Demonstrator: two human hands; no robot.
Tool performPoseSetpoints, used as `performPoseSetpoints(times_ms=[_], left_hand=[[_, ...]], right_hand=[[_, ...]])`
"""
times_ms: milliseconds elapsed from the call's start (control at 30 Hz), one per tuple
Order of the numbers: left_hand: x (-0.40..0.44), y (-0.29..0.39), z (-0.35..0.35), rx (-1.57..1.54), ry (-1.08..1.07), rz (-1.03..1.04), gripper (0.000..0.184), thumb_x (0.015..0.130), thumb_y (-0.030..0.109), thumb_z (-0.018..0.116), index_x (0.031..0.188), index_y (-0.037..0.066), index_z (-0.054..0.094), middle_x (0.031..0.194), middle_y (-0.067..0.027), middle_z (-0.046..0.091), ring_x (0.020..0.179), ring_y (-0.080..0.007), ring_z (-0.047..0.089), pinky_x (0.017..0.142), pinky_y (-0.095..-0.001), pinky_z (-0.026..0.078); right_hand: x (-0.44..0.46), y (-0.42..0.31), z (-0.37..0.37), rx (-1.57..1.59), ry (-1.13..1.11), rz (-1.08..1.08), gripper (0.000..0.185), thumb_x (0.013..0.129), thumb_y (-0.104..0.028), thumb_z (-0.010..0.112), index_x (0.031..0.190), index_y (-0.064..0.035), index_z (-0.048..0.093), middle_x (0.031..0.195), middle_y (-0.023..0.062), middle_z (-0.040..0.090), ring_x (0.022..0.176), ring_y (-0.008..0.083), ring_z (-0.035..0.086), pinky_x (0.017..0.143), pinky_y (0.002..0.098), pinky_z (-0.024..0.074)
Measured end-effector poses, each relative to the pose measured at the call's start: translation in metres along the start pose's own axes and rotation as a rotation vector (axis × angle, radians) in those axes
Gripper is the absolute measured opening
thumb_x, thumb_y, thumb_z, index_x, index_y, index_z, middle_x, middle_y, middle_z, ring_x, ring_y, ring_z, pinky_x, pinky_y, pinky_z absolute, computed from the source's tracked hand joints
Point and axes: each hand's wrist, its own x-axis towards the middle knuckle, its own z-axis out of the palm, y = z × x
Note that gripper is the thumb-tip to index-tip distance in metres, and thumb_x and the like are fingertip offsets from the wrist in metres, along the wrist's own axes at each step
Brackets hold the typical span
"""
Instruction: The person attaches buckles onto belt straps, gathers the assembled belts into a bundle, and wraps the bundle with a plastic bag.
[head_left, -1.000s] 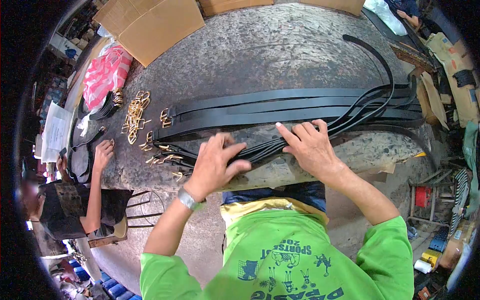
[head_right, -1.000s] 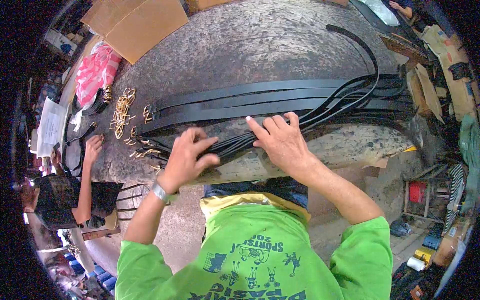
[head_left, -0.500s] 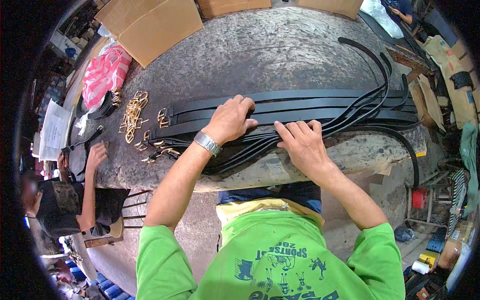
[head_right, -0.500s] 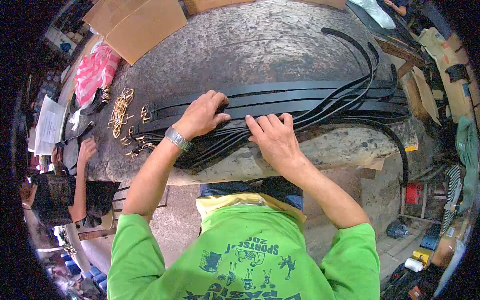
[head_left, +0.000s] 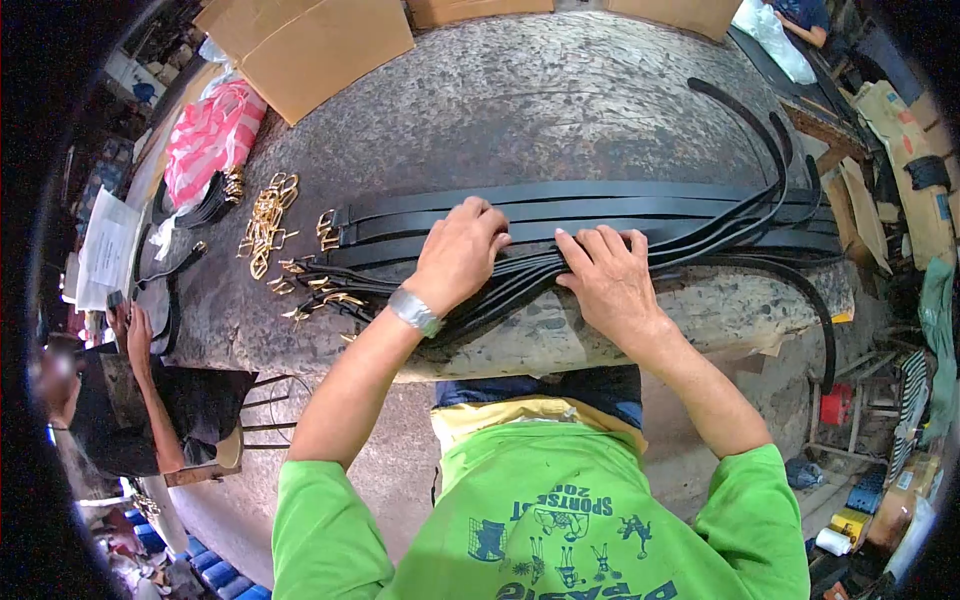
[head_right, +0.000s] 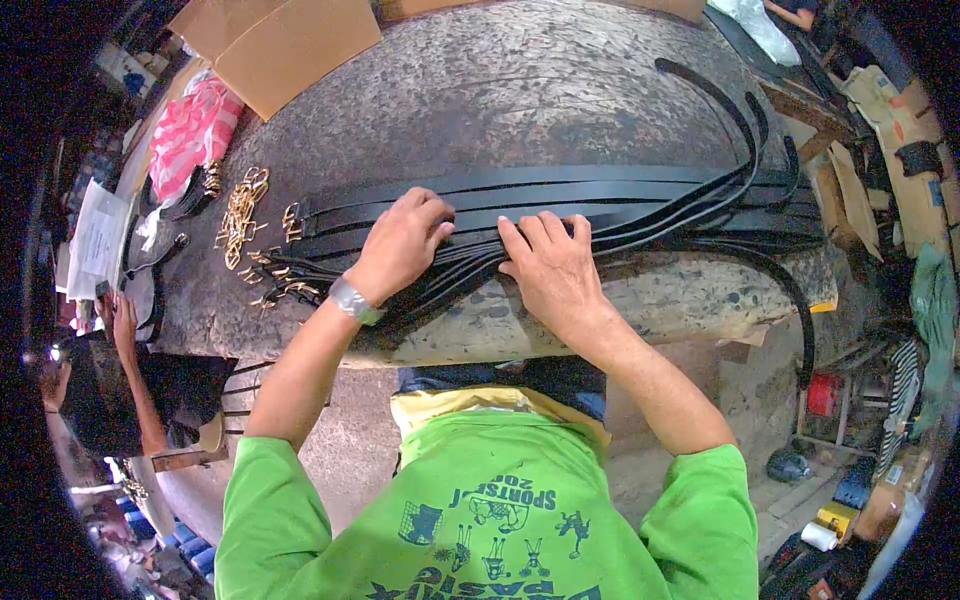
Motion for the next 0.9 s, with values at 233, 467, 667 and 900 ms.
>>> performPoseSetpoints(times_ms=[233, 467, 667, 900], left_hand=[[0.014, 0.005, -0.009, 0.136, -0.022, -0.093, 0.027, 0.088, 0.024, 0.076, 0.104, 0.005, 0.064, 0.107, -0.0157, 0.065, 0.101, -0.0370, 0.064, 0.088, -0.0470, 0.052], [0.019, 0.002, -0.024, -0.026, -0.275, -0.180, 0.030, 0.089, 0.027, 0.077, 0.097, 0.001, 0.065, 0.098, -0.0173, 0.069, 0.094, -0.0371, 0.067, 0.081, -0.0450, 0.052], [0.002, -0.007, -0.028, -0.147, -0.427, 0.037, 0.027, 0.098, 0.025, 0.066, 0.099, -0.001, 0.072, 0.102, -0.0157, 0.067, 0.096, -0.0352, 0.065, 0.085, -0.0443, 0.051], [0.023, -0.018, -0.003, 0.176, 0.090, -0.057, 0.024, 0.090, 0.018, 0.074, 0.107, 0.006, 0.062, 0.105, -0.0160, 0.062, 0.102, -0.0383, 0.063, 0.089, -0.0478, 0.051]], right_hand=[[-0.003, -0.001, 0.002, -0.025, 0.010, 0.010, 0.052, 0.086, -0.026, 0.077, 0.131, -0.0051, 0.063, 0.108, 0.0068, 0.062, 0.108, 0.0247, 0.057, 0.095, 0.0493, 0.0375], [-0.001, -0.001, -0.001, -0.026, 0.001, 0.013, 0.060, 0.085, -0.027, 0.079, 0.137, -0.0042, 0.060, 0.110, 0.0072, 0.060, 0.109, 0.0246, 0.056, 0.095, 0.0482, 0.0368], [0.002, 0.002, -0.008, 0.021, 0.003, 0.006, 0.059, 0.082, -0.026, 0.081, 0.133, -0.0052, 0.060, 0.114, 0.0079, 0.059, 0.115, 0.0255, 0.054, 0.097, 0.0491, 0.0365], [0.001, 0.002, 0.003, -0.041, -0.044, 0.004, 0.054, 0.084, -0.029, 0.078, 0.130, -0.0073, 0.061, 0.109, 0.0059, 0.061, 0.111, 0.0239, 0.057, 0.098, 0.0498, 0.0366]])
